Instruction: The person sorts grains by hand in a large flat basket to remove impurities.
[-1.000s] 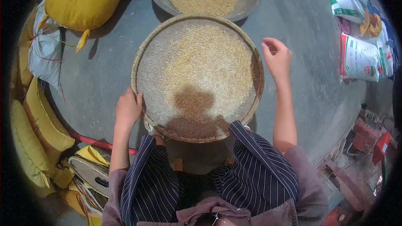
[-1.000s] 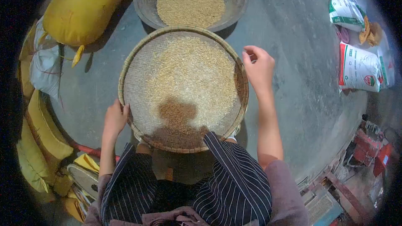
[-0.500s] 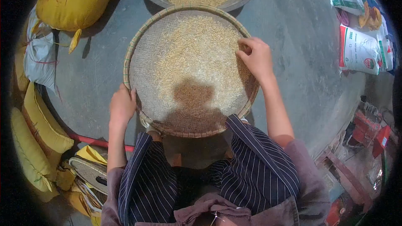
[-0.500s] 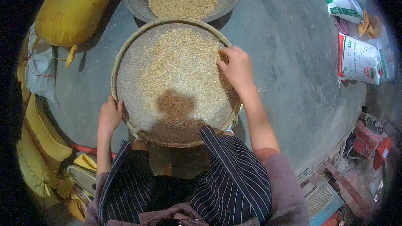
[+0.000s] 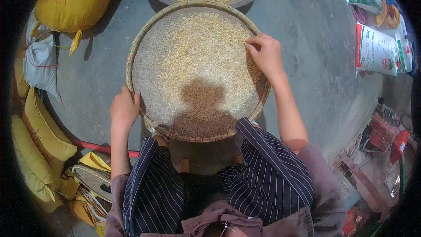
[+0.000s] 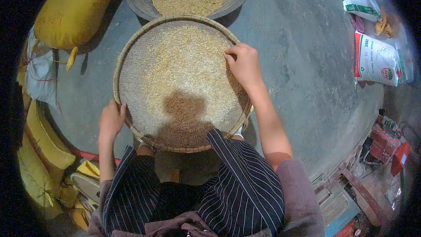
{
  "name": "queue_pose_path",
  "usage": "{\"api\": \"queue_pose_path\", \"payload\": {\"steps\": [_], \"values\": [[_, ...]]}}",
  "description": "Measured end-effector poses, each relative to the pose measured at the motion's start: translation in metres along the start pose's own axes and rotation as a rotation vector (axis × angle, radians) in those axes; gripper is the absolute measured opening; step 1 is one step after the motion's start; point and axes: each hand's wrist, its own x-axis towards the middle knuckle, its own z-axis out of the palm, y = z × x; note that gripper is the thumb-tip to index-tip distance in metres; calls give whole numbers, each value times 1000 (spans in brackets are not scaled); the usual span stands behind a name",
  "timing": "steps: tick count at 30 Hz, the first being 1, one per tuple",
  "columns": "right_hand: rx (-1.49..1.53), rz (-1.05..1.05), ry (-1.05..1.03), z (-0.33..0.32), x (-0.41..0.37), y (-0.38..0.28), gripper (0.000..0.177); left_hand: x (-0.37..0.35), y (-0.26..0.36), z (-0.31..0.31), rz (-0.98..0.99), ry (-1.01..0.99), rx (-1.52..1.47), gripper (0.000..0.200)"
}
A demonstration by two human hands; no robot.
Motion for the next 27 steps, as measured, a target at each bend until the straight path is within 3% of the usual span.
{"api": "queue_pose_path", "payload": {"steps": [3, 5, 9, 11, 13, 15, 17, 19, 23, 25, 27], "values": [[5, -4, 9, -4, 0, -1, 13, -5, 6, -9, 29, 36, 3, 34], [21, 65, -15, -6, 1, -3, 10, -12, 18, -13, 254, 513, -3, 34], [57, 50, 15, -9, -1, -7, 9, -17, 57, -26, 388, 572, -247, 35], [195, 92, 2, -20, -2, -28, 9, -15, 79, -14, 452, 167, -757, 31], [307, 60, -55, -26, -9, -56, 9, -2, 100, 8, 431, -410, -1311, 36], [476, -9, -189, -28, -19, -91, 9, 2, 127, 18, 154, -816, -1666, 42], [475, -91, -276, -20, -30, -109, 12, 0, 136, 27, 123, -855, -1708, 43], [390, -301, -191, -7, -40, -112, 16, -2, 140, 27, 92, -894, -1749, 43], [378, -161, -198, -22, -37, -88, 19, -3, 134, 24, -65, -875, -1753, 42], [170, 51, -97, -27, -32, -67, 19, -2, 128, 29, -95, -899, -1795, 42], [77, 89, -44, -22, -28, -36, 19, -4, 124, 34, -172, -842, -1801, 41]]}}
